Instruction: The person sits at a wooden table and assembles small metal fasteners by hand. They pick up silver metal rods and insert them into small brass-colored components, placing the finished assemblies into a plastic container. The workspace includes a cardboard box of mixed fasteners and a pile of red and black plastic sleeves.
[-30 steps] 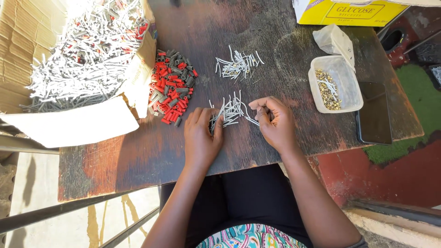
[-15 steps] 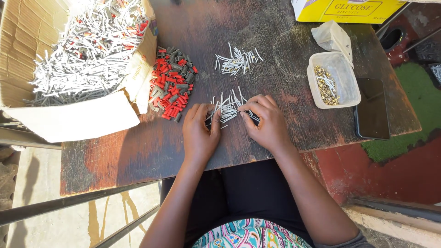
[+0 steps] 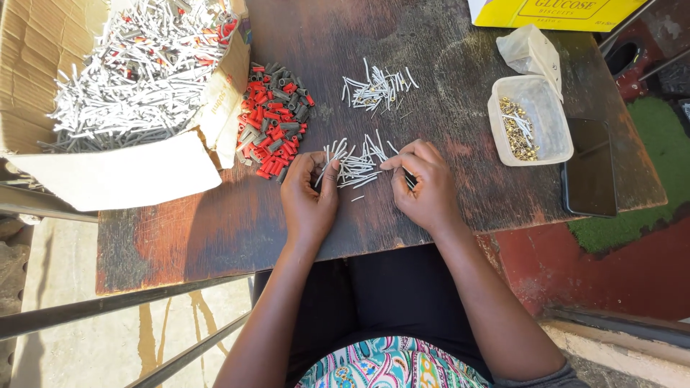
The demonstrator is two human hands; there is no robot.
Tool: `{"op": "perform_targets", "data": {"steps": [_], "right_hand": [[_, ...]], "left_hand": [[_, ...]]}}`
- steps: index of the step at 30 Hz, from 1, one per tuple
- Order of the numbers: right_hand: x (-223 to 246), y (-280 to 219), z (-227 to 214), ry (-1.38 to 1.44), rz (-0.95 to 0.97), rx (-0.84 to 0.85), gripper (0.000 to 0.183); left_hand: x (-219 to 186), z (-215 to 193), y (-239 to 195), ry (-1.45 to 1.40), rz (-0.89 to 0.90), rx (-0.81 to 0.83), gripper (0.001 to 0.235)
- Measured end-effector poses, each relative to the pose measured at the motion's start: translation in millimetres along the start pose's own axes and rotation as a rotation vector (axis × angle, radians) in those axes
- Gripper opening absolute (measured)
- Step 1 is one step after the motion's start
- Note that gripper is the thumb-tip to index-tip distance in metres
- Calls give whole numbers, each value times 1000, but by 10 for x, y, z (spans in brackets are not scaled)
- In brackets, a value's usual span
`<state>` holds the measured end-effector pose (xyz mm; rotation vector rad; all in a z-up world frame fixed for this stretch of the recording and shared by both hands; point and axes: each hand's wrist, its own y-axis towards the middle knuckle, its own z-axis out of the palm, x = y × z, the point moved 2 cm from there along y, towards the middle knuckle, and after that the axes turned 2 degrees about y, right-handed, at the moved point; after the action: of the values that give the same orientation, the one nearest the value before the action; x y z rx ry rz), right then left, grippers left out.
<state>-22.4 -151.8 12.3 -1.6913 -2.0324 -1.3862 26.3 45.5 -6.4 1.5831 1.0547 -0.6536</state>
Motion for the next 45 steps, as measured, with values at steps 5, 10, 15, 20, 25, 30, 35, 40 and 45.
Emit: {"op": "perform_targets", "data": {"steps": [5,10,15,20,25,30,35,40,45], "right_hand": [[-49,-19,-35,-39,58,-68,30],[-12,41,-34,-79,21,-32,37],[70,96,15,19,-11,186,47],[143,128,28,24,-41,319,76],[63,176,191,-25,-114,356,86],[-69,222,329,-85,-180,309,37],[-119,204,313,19,-205,244,31],[54,222,260,21,-175,272,51],[-35,192,298,2,-181,281,38]], "left_hand": [[16,10,1,-7,6,-19,8],[1,4,4,-18,7,-26,9],[-1,2,10,-22,3,-19,9],[-50,-11,25,-5,-3,4,10],[-63,-4,17,13,12,21,9],[-50,16,16,27,16,45,7],[-65,42,9,119,56,105,11],[-156,13,5,124,82,146,22],[-285,-38,3,110,94,190,34]]}}
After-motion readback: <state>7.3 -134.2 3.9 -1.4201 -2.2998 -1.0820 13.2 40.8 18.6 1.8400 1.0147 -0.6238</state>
